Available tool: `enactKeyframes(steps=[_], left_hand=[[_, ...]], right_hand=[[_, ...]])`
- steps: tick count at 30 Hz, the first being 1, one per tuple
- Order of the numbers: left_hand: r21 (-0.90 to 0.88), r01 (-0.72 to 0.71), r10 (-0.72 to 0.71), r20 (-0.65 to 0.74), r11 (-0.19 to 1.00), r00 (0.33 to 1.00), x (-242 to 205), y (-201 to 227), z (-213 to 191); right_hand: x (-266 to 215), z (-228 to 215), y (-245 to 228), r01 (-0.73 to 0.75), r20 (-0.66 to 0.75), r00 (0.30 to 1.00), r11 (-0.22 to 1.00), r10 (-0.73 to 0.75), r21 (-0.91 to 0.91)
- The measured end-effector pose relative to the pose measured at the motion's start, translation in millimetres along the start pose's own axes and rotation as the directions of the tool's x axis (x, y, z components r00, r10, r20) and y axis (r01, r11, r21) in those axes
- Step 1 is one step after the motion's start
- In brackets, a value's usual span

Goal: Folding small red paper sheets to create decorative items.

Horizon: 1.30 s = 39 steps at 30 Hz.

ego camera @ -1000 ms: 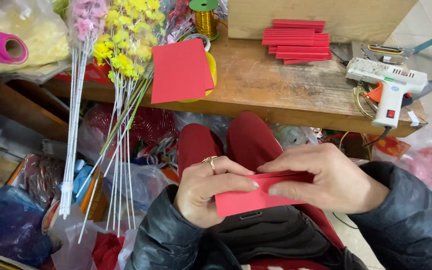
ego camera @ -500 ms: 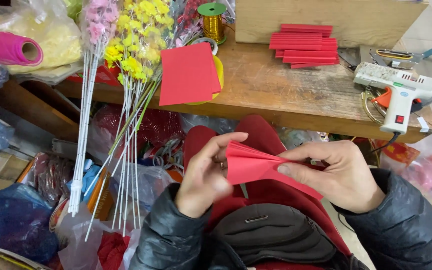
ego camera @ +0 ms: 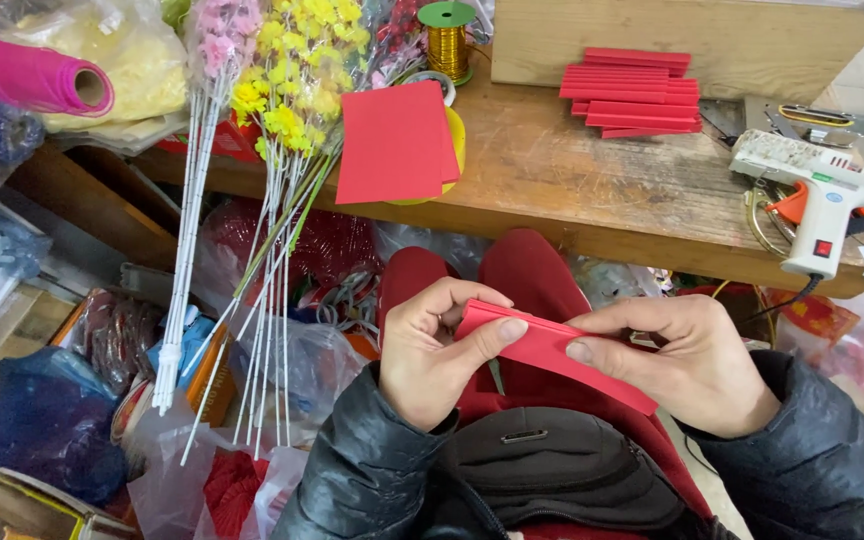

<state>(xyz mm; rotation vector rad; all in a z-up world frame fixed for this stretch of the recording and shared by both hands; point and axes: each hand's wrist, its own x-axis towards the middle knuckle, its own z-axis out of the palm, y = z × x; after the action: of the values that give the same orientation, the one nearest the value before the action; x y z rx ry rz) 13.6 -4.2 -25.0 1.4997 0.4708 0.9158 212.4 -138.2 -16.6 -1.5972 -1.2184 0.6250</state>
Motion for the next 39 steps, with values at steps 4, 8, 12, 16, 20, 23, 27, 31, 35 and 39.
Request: enactKeyframes(steps=[4,8,12,16,20,23,27,31,35,39], left_hand=[[-0.021,0.009,-0.01,-0.006,1.0,1.0,-0.9,1.7,0.0],[-0.018,0.011,-0.011,-0.005,1.0,1.0,-2.5,2.1,0.8],[-0.011,-0.001,0.001,0.006,1.0,1.0,-3.3,1.2,1.2],[0.07,-0.044,0.041,0.035,0.997,0.999,-3.3,0.7,4.0],[0.125,-0.074,0.062,0.103,0.989,0.993,-2.5,-4.1,1.4],[0.111,-0.034,0.021,0.114,0.993,0.993,0.0,-2.8,-2.9],[0.076,-0.009,-0.001,0.13,0.997,0.992,1.2,-1.8,-3.8],[0.141,-0.03,0.027,0.018,0.99,0.999,5.3,-4.3,-12.5],[0.123,-0.058,0.063,-0.038,0.991,0.997,6.3,-3.4,-19.9],[0.103,-0.075,0.087,-0.12,0.992,0.989,6.0,-4.4,-22.4]], right_hand=[[0.1,0.6,0.7,0.011,0.003,1.0,1.0,-0.011,0.021],[0.5,-0.9,-2.5,-0.022,0.002,1.0,0.999,0.023,-0.025],[5.0,-4.8,-3.3,-0.144,0.083,0.985,0.985,0.151,-0.091],[13.1,-1.4,-19.4,-0.061,0.168,0.982,0.982,0.091,-0.177],[18.1,4.1,-23.9,0.199,0.228,0.964,0.941,-0.138,-0.272],[21.2,1.6,-21.2,0.205,0.309,0.943,0.949,-0.126,-0.239],[25.1,-3.6,-11.5,0.054,0.392,0.919,0.974,0.038,-0.221],[17.5,-8.1,1.5,-0.053,0.397,0.908,0.976,0.134,-0.21],[6.2,-16.0,17.3,-0.165,0.308,0.931,0.978,0.198,-0.128],[-6.9,-18.6,27.8,-0.163,0.067,0.986,0.962,0.151,0.219]])
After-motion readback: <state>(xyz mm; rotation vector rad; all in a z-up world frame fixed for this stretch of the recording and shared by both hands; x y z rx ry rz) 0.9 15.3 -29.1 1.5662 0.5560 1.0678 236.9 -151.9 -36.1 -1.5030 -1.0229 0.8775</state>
